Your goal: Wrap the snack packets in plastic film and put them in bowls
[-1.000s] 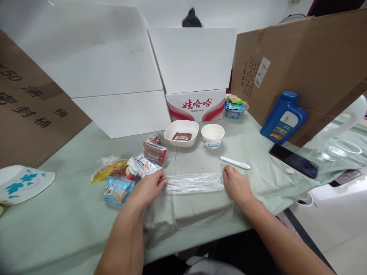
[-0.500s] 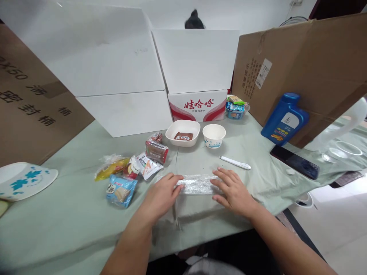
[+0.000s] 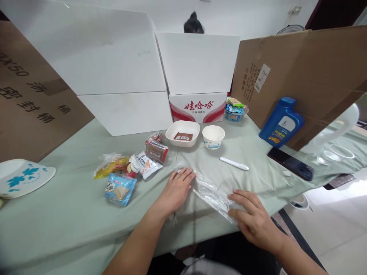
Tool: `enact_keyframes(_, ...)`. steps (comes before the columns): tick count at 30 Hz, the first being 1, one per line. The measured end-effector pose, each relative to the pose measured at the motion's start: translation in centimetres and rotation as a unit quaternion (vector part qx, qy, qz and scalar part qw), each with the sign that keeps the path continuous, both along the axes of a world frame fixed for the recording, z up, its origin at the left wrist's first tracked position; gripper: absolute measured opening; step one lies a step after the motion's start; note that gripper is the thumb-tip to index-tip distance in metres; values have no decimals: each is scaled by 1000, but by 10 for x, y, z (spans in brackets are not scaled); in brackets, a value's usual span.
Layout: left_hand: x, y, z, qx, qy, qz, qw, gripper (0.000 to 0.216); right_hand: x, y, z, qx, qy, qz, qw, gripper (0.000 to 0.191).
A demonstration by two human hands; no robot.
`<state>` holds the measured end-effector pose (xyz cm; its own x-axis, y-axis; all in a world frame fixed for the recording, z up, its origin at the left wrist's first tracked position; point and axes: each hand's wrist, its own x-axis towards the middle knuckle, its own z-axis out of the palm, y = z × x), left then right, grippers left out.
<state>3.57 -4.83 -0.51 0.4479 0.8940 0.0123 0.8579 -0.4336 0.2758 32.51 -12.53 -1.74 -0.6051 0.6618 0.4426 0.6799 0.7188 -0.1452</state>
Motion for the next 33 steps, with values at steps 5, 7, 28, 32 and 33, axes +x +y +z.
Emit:
enact_keyframes(5, 14, -19, 13, -5, -10, -39, 999, 39, -20, 1, 48, -185, -3, 133, 974, 26)
enact_keyframes(7, 18, -28, 19, -30, -16, -82, 996, 36, -27, 4, 62, -262, -1, 147, 954, 27)
enact_keyframes(28, -15, 5, -6, -156, -226, -223, 935, 36, -109, 167, -6, -199, 30, -40, 979, 10)
enact_keyframes(32, -15, 3, -2, -161, -228, -224, 934, 30, -107, 162, -14, -98, 4, -65, 993, 16)
enact_keyframes(33, -16, 3, 0, -163, -234, -219, 933, 29, -107, 162, -14, -86, 3, -65, 994, 15)
